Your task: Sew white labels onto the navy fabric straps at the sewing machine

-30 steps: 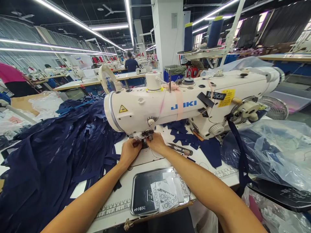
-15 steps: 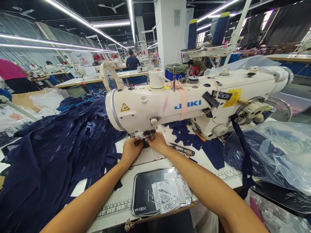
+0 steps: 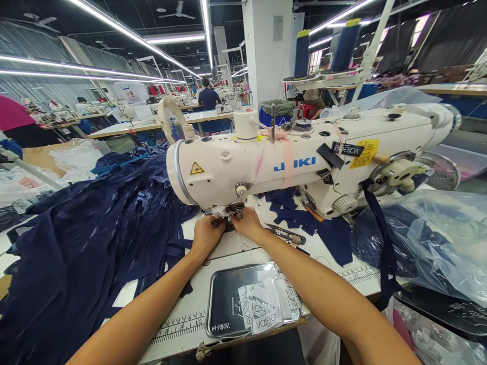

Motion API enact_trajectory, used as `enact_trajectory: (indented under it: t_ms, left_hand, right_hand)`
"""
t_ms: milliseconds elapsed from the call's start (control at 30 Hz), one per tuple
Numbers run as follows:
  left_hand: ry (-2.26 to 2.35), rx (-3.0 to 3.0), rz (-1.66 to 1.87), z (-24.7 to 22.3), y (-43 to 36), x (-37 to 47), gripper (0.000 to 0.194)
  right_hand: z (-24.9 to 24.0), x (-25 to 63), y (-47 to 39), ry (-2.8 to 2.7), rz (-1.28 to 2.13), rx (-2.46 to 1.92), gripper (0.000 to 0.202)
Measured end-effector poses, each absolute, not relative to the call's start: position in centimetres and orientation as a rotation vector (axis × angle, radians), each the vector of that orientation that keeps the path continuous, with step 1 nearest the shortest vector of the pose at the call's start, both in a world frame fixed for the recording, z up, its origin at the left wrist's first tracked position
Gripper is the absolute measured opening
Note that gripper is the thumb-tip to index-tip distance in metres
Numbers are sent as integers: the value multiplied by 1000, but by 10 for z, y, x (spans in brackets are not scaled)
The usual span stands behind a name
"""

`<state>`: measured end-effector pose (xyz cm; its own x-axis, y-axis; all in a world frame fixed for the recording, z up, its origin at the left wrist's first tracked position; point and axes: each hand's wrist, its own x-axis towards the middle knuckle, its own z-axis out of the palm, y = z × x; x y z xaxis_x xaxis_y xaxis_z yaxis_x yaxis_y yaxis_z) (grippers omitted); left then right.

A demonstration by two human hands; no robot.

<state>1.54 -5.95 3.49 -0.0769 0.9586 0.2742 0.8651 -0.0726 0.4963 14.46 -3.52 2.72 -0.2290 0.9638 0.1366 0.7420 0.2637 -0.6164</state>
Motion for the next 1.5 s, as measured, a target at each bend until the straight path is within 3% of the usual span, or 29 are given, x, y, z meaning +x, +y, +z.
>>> enact_trajectory:
  t_ms: [867, 1067, 1200, 1500]
  left_hand:
    - [1944, 2191, 888, 39, -68, 13, 15]
    - [1567, 2718, 621, 40, -78, 10, 17]
    - [1764, 2576, 523, 41, -73, 5, 18]
    - [1839, 2561, 527, 44, -27, -22, 21]
  right_hand:
    - [47, 145, -45, -2376, 432, -1456, 22]
    - [62, 162, -50, -2504, 749, -1279, 13]
    - [57, 162, -45, -2254, 961, -1297, 12]
    - [44, 165, -34, -2020, 795, -1457, 15]
